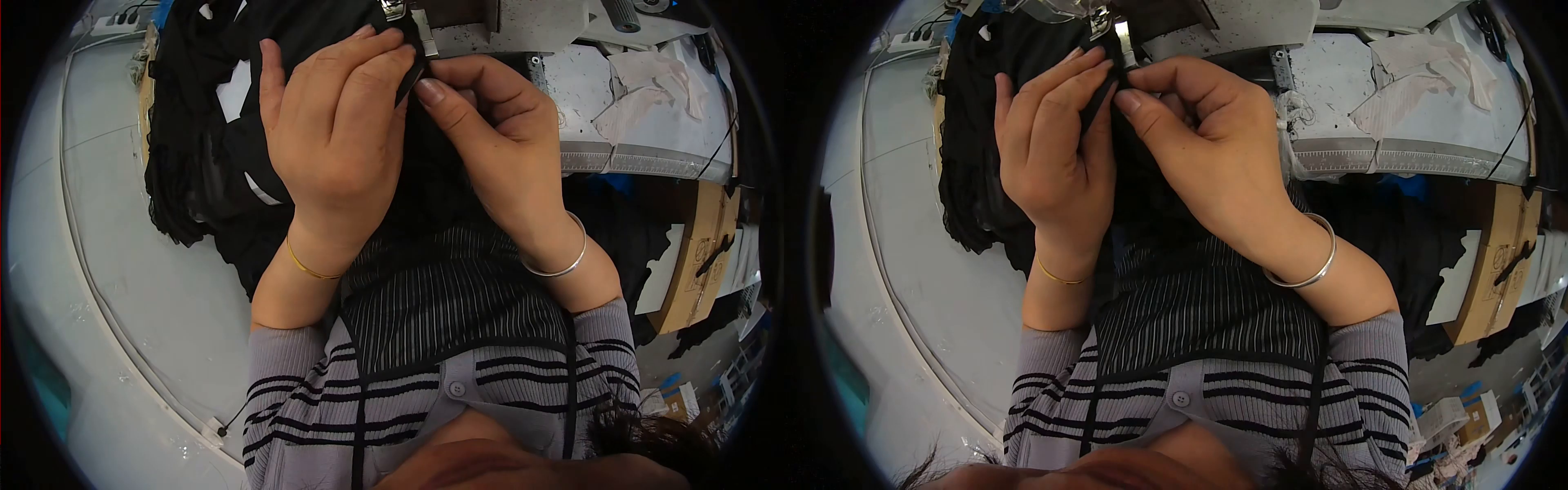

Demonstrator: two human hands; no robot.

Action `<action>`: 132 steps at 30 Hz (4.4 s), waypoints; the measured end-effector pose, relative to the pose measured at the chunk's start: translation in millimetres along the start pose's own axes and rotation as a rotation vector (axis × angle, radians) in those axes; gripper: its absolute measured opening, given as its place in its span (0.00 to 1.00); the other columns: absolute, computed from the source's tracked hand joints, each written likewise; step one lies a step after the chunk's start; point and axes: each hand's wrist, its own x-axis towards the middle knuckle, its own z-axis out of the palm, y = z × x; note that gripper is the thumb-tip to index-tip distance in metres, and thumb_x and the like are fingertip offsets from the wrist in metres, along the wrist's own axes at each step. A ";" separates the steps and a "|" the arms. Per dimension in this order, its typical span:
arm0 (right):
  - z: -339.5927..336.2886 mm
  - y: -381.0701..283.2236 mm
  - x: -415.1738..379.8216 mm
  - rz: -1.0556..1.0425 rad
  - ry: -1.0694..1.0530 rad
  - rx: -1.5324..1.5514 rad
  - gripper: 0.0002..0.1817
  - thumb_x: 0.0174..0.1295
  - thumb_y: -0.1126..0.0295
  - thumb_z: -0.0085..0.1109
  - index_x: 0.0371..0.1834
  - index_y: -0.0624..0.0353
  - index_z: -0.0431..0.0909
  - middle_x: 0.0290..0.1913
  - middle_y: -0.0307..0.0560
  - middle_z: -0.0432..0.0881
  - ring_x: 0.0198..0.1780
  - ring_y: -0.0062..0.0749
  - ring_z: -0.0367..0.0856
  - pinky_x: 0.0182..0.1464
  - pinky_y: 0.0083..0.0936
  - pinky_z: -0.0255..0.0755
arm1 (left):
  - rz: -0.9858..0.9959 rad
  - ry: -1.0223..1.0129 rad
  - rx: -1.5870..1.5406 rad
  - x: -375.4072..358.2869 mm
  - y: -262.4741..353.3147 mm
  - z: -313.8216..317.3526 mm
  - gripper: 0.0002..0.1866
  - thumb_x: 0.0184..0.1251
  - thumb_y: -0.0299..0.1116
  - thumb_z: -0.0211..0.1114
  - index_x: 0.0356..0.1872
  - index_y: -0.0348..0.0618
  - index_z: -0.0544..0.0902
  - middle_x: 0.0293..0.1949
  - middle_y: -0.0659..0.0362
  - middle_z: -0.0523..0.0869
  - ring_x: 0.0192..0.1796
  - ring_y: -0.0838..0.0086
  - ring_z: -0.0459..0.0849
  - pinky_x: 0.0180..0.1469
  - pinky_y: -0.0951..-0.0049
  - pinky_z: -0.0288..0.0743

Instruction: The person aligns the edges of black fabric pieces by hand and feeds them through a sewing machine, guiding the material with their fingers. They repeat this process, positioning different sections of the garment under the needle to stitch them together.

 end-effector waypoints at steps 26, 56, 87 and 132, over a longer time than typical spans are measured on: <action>2.2 1.9 -0.1 -0.042 0.023 -0.098 0.08 0.68 0.73 0.68 0.45 0.66 0.85 0.24 0.29 0.78 0.27 0.08 0.68 0.29 0.12 0.64 | -0.625 -0.008 -0.602 -5.3 14.1 -33.6 0.11 0.67 0.23 0.73 0.42 0.36 0.78 0.30 0.63 0.77 0.32 0.80 0.75 0.33 0.81 0.70; -8.9 3.4 -3.4 0.017 -0.144 0.021 0.12 0.74 0.77 0.60 0.58 0.67 0.81 0.40 0.34 0.85 0.42 0.10 0.79 0.49 0.11 0.74 | 0.152 0.083 -0.027 1.3 4.8 -4.1 0.11 0.51 0.22 0.70 0.39 0.40 0.90 0.45 0.58 0.92 0.47 0.67 0.88 0.51 0.68 0.81; 11.5 0.4 -42.5 -0.420 -0.659 -0.373 0.17 0.59 0.58 0.75 0.28 0.61 0.83 0.34 0.47 0.81 0.50 0.47 0.73 0.48 0.36 0.68 | -0.127 -0.244 0.213 18.9 -169.4 -101.7 0.10 0.76 0.30 0.65 0.50 0.33 0.84 0.40 0.62 0.89 0.44 0.76 0.85 0.47 0.76 0.77; 15.3 2.6 -1.7 -0.540 -0.135 -0.827 0.20 0.63 0.74 0.64 0.60 0.56 0.80 0.22 0.49 0.80 0.24 0.44 0.82 0.27 0.34 0.74 | -0.120 0.283 -0.443 27.4 -25.7 -37.9 0.07 0.77 0.31 0.67 0.44 0.38 0.79 0.35 0.66 0.80 0.35 0.84 0.74 0.40 0.84 0.69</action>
